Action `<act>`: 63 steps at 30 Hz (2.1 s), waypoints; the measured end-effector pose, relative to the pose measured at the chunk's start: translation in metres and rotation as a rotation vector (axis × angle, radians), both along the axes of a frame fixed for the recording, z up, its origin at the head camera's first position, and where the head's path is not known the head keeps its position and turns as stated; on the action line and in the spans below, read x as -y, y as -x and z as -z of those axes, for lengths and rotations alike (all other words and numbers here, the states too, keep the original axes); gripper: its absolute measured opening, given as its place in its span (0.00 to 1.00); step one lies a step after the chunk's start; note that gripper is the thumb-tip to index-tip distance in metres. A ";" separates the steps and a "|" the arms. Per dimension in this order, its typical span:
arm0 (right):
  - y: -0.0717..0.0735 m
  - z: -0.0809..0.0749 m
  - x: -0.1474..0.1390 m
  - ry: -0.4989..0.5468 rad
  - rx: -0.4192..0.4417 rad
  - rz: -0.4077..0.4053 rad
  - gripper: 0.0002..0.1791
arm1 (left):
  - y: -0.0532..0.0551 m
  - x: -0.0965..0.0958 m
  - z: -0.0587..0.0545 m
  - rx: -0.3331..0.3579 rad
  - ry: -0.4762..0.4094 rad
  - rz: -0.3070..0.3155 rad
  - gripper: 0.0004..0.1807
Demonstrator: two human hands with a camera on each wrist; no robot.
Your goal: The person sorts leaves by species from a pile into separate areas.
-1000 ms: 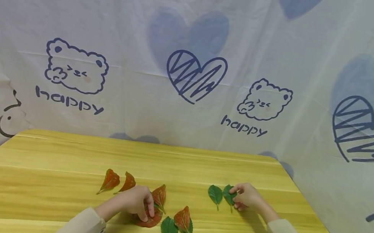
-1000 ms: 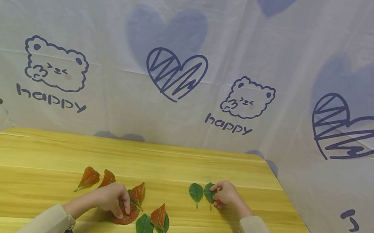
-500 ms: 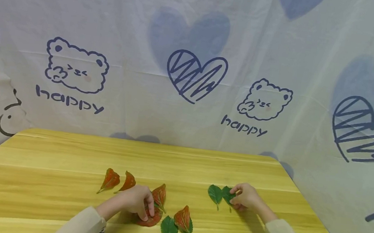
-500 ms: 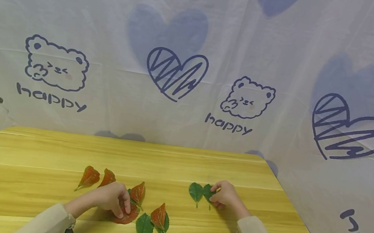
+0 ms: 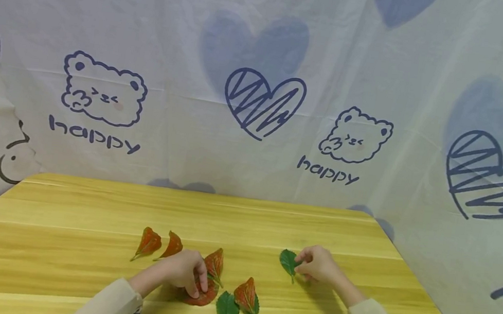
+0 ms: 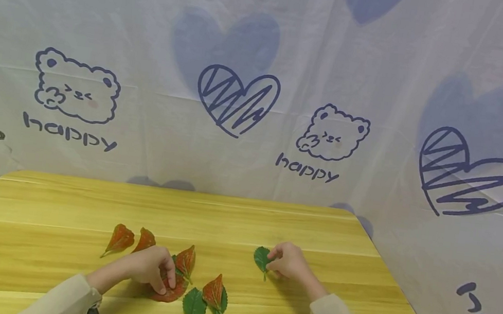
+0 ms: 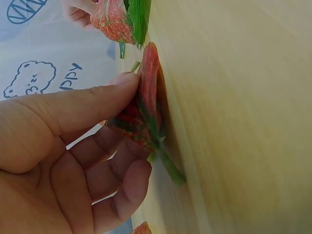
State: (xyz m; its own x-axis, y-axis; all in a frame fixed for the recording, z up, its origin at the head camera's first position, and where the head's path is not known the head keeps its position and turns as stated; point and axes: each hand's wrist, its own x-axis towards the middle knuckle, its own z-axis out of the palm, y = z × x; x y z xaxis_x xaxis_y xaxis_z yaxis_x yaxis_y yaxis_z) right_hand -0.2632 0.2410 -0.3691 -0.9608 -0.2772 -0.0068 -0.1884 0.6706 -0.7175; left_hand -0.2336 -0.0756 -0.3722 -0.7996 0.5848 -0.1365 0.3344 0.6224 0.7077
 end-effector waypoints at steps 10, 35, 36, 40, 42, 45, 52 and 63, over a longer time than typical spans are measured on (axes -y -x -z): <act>-0.004 0.006 0.009 0.034 0.058 -0.040 0.06 | 0.000 0.002 0.001 0.004 -0.027 0.017 0.08; -0.019 0.013 0.046 0.161 0.322 -0.272 0.05 | 0.001 0.003 0.002 0.025 -0.058 0.031 0.06; -0.019 0.013 0.047 0.162 0.326 -0.278 0.05 | 0.001 0.003 0.003 0.028 -0.059 0.031 0.06; -0.019 0.014 0.051 0.153 0.323 -0.300 0.06 | 0.001 0.004 0.003 0.032 -0.062 0.033 0.06; -0.020 0.014 0.052 0.152 0.324 -0.310 0.05 | 0.001 0.004 0.003 0.036 -0.069 0.037 0.07; -0.020 0.014 0.053 0.156 0.326 -0.329 0.05 | 0.001 0.005 0.003 0.039 -0.083 0.046 0.07; -0.020 0.015 0.055 0.130 0.306 -0.346 0.05 | 0.003 0.009 0.004 0.136 -0.198 0.062 0.03; -0.020 0.015 0.058 0.076 0.263 -0.309 0.07 | 0.005 0.019 -0.009 0.237 -0.296 0.007 0.05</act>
